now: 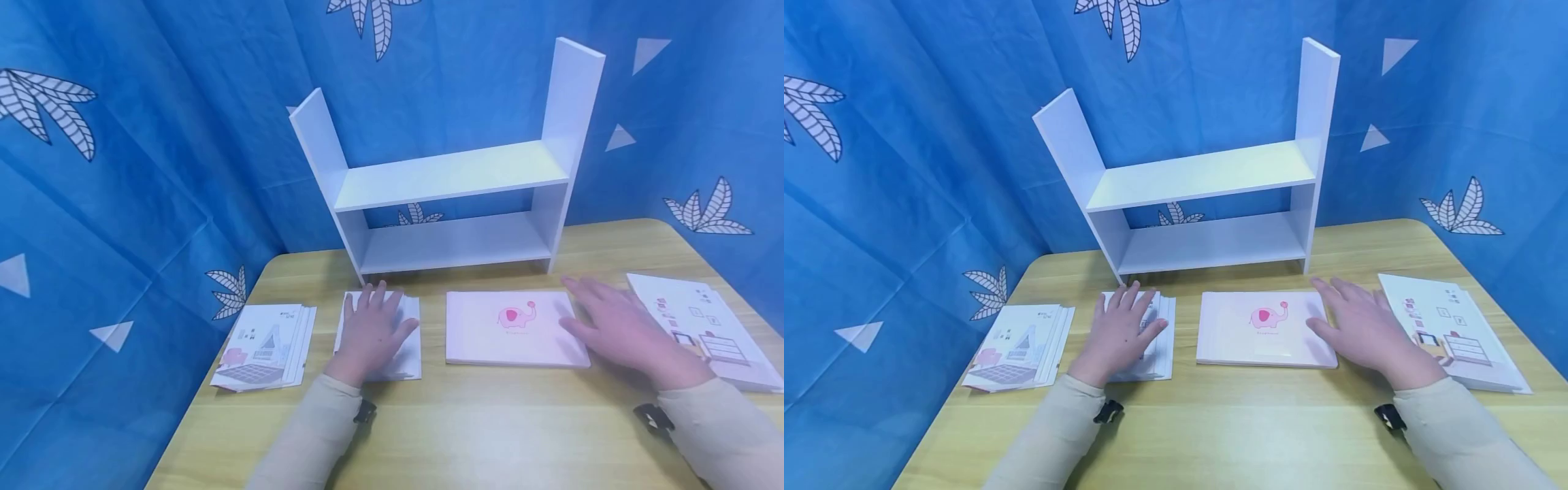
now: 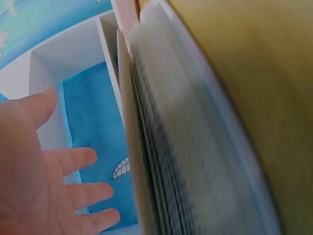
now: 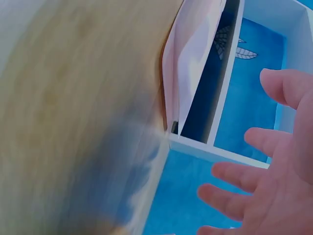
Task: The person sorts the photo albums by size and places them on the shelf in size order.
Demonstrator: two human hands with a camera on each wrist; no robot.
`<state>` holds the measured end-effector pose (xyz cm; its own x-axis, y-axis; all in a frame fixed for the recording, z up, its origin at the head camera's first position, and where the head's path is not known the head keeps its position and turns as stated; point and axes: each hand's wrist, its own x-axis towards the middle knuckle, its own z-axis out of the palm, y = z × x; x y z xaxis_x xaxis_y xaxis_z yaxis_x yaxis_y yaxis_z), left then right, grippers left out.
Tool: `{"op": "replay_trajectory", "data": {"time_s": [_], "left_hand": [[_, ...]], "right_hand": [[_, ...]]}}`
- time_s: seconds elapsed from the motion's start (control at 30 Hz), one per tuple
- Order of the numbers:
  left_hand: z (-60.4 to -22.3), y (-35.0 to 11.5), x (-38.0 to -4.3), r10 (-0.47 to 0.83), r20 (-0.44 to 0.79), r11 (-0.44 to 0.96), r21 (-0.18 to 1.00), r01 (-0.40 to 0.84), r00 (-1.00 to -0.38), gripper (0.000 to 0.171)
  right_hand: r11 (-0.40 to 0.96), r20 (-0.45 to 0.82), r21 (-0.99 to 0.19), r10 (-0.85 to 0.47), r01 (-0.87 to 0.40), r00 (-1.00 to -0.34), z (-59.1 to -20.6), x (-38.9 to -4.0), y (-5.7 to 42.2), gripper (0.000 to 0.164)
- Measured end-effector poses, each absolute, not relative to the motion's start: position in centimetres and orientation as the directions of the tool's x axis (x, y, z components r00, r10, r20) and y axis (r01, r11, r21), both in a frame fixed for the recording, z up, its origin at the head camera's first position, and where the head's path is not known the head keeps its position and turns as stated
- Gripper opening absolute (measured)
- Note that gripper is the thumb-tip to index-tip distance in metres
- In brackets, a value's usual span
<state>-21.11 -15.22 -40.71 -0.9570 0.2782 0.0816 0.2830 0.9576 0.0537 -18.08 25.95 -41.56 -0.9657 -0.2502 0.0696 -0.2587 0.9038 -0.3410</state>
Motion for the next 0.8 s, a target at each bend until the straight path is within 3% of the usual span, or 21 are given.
{"op": "replay_trajectory", "data": {"time_s": [0.23, 0.5, 0.8], "left_hand": [[-41.3, -14.0, -20.6, 0.301, 0.01, 0.94, 0.166, 0.298, -0.954, 0.073], [-41.6, -13.0, -20.3, 0.356, -0.04, 0.912, 0.233, 0.337, -0.934, 0.071], [-41.9, -12.1, -20.0, 0.405, -0.067, 0.875, 0.317, 0.366, -0.912, 0.07]], "right_hand": [[0.866, 0.071, -0.408, -0.284, -0.288, -0.956, -42.1, -18.3, 25.5, 0.08], [0.814, -0.014, -0.53, -0.29, -0.239, -0.957, -42.5, -18.2, 25.2, 0.082], [0.779, -0.034, -0.581, -0.312, -0.235, -0.95, -42.6, -18.2, 24.7, 0.079]]}}
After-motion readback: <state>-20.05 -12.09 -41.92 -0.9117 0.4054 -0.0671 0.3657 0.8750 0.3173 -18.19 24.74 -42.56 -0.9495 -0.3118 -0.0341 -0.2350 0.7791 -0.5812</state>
